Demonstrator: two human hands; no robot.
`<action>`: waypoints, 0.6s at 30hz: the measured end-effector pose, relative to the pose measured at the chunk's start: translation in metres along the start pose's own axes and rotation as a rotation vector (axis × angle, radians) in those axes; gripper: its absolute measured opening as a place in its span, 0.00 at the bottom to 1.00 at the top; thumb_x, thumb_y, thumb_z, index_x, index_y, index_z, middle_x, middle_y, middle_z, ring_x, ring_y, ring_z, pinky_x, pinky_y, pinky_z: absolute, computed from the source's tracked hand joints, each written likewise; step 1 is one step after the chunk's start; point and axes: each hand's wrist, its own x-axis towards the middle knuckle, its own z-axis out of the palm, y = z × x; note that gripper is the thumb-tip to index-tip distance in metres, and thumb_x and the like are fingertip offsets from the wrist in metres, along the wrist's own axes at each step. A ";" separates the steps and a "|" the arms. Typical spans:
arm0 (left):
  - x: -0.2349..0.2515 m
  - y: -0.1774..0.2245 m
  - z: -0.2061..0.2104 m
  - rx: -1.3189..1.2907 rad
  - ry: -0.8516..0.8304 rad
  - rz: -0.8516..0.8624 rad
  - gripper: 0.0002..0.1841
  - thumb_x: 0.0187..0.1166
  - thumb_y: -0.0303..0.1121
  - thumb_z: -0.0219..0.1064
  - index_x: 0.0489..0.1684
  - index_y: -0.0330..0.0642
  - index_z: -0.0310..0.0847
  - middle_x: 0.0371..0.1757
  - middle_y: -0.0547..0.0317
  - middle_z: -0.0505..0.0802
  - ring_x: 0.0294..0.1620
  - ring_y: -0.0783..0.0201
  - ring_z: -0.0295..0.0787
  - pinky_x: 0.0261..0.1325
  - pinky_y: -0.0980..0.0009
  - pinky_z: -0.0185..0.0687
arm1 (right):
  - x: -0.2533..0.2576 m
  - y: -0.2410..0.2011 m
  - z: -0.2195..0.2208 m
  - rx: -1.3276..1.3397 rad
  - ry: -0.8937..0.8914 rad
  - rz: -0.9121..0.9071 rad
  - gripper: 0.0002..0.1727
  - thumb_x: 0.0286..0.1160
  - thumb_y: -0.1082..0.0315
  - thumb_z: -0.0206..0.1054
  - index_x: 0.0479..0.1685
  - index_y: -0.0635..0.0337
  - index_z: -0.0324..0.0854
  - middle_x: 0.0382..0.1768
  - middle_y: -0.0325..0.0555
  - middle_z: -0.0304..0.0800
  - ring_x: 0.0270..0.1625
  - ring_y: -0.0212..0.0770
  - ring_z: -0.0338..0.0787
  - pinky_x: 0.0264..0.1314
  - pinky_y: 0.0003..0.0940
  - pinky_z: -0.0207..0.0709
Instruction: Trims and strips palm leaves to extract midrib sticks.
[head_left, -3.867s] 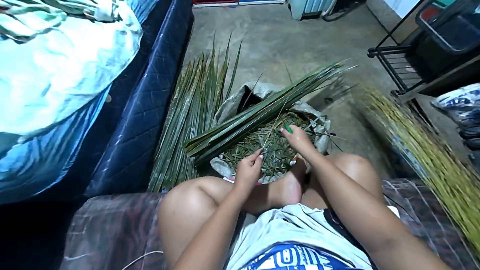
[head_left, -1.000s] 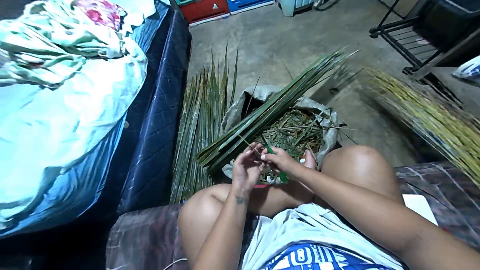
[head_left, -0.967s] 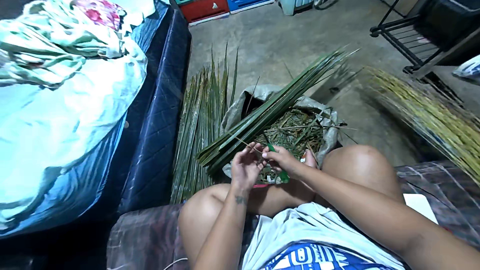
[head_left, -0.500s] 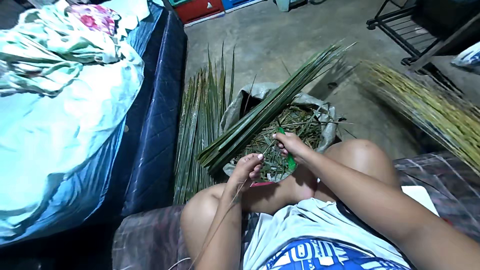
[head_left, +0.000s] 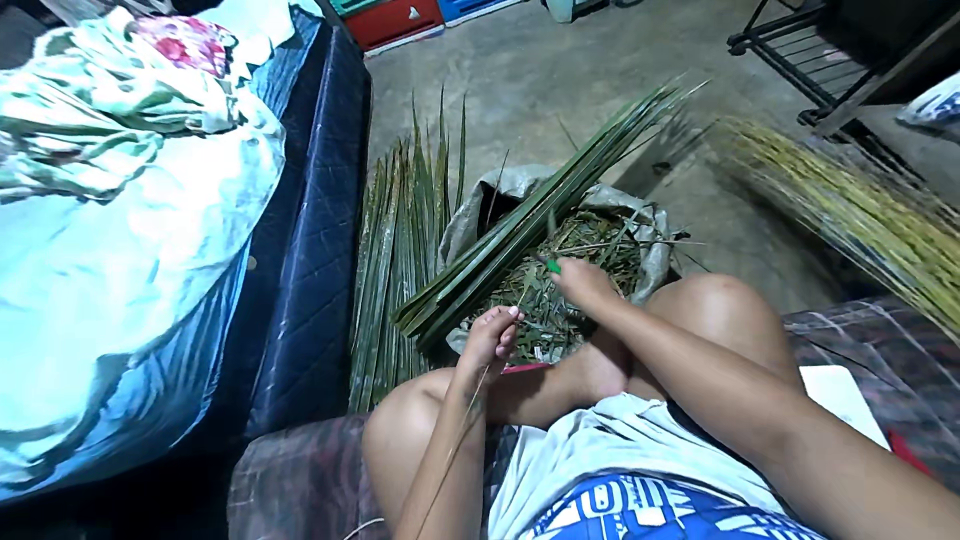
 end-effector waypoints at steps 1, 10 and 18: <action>0.000 0.000 0.000 0.011 0.005 0.011 0.11 0.92 0.28 0.51 0.39 0.39 0.77 0.10 0.72 0.70 0.06 0.80 0.63 0.12 0.85 0.64 | 0.003 0.001 -0.005 0.013 0.018 0.017 0.20 0.91 0.57 0.58 0.63 0.65 0.83 0.57 0.66 0.90 0.65 0.66 0.88 0.64 0.67 0.77; 0.004 -0.002 0.003 0.378 0.116 0.109 0.08 0.88 0.27 0.59 0.37 0.36 0.78 0.16 0.67 0.78 0.10 0.78 0.66 0.14 0.83 0.62 | -0.037 -0.018 0.006 -0.076 -0.202 -0.109 0.20 0.91 0.58 0.55 0.63 0.66 0.82 0.60 0.66 0.88 0.67 0.64 0.87 0.66 0.66 0.76; 0.004 -0.003 0.000 0.442 0.125 0.111 0.08 0.88 0.27 0.60 0.38 0.35 0.80 0.18 0.66 0.79 0.11 0.77 0.68 0.15 0.82 0.64 | -0.020 -0.012 -0.007 -0.001 -0.098 -0.039 0.20 0.91 0.58 0.56 0.63 0.66 0.82 0.59 0.66 0.89 0.65 0.65 0.88 0.65 0.67 0.76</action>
